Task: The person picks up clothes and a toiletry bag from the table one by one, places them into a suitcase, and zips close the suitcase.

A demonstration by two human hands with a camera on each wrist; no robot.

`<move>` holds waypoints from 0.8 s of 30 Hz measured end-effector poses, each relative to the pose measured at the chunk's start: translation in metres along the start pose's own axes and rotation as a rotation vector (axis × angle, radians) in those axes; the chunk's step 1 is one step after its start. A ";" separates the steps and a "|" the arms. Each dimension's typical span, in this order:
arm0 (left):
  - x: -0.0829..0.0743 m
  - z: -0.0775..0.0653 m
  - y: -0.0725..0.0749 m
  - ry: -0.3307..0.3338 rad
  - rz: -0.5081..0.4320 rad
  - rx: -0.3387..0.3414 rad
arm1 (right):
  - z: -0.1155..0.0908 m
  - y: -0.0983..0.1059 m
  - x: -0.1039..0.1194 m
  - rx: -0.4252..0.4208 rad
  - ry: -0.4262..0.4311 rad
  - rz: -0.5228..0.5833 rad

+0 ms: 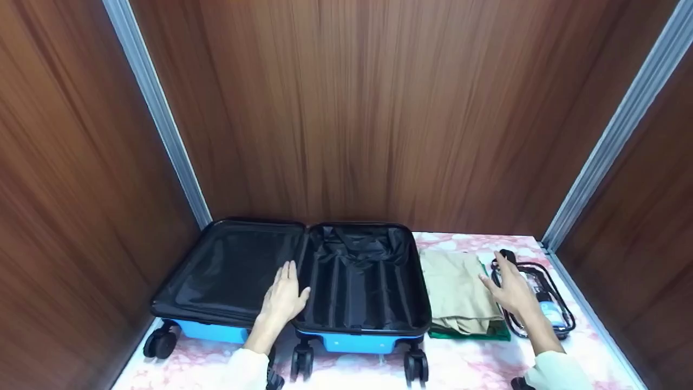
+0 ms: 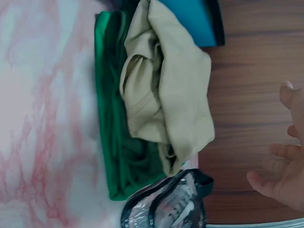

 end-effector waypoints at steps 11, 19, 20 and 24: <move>0.014 0.003 -0.011 0.085 0.013 0.063 | -0.004 -0.026 -0.037 0.116 -0.084 0.079; 0.020 0.010 -0.017 0.133 0.052 0.084 | 0.001 -0.041 -0.047 0.220 -0.188 0.148; 0.021 0.010 -0.019 0.146 0.051 0.088 | 0.002 -0.043 -0.048 0.235 -0.198 0.155; 0.024 0.012 -0.025 0.173 0.028 0.097 | 0.006 -0.046 -0.048 0.244 -0.224 0.192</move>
Point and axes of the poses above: each hand's wrist, its own z-axis towards the middle knuckle, its own y-axis out of the back of the hand, x = y × z, the point moved 2 cm from there along z, towards the middle knuckle, and after that the axes turned 11 degrees about x, right-handed, at the moved point
